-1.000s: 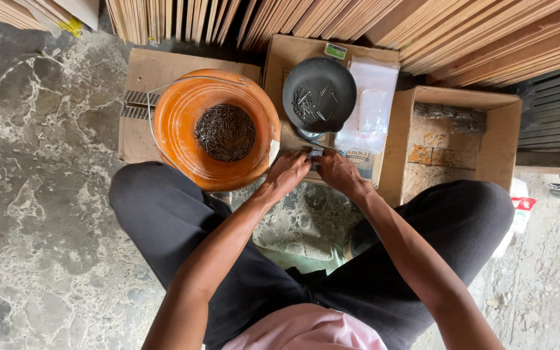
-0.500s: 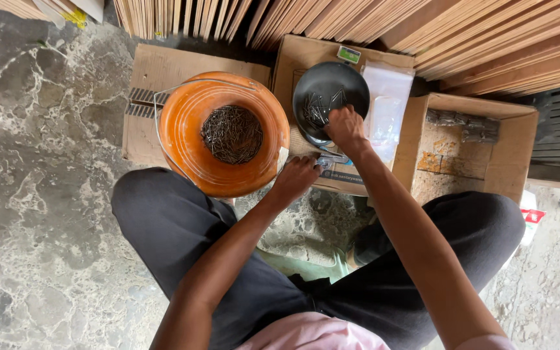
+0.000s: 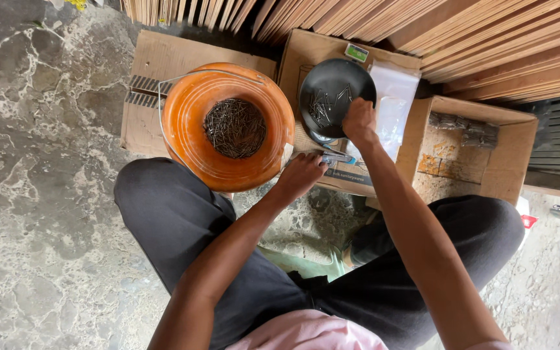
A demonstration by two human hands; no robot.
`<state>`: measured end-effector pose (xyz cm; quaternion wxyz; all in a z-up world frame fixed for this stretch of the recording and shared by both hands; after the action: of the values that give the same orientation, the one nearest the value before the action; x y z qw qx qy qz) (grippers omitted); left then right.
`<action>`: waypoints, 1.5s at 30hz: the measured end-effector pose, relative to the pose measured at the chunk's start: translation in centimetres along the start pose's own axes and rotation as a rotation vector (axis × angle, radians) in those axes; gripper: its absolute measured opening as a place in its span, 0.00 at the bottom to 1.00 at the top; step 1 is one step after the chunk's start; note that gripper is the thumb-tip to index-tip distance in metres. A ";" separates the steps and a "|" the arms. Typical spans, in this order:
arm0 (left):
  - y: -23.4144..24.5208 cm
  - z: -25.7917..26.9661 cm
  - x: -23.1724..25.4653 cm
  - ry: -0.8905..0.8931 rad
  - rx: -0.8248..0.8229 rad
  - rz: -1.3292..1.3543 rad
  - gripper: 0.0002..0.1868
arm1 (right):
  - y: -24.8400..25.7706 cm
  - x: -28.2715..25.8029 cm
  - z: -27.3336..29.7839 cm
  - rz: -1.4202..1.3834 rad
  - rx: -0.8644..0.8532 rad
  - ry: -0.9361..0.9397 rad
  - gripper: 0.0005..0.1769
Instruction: The person sits cross-legged and repeatedly picks up nails from a black pan, briefly handling them before placing them into an orange bucket. The task continues in a repetitive cycle without visible packaging or final placement.
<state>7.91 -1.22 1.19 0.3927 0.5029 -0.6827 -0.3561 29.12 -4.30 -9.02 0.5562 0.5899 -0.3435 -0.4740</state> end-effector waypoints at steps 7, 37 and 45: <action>0.6 -0.3 0.2 0.003 -0.015 0.029 0.06 | 3.8 -3.5 3.3 0.138 0.005 0.018 0.03; -1.3 0.5 -0.1 -0.003 0.073 0.005 0.07 | 1.7 -4.3 3.4 -0.041 -0.046 -0.027 0.10; 0.5 1.0 -0.3 0.016 0.005 0.262 0.04 | 7.9 -4.9 8.1 -0.213 0.376 0.509 0.14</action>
<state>6.84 -0.69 1.17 0.4401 0.4131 -0.7402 -0.2962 20.92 -3.55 0.17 0.4530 0.8142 -0.2114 -0.2953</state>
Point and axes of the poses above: each hand's wrist, its own z-axis away from the middle knuckle, its own y-axis out of the back of the hand, x = y × z, the point moved 7 cm from there along -z, towards the middle knuckle, and after that the axes turned 14 degrees about x, right-handed, at the moved point
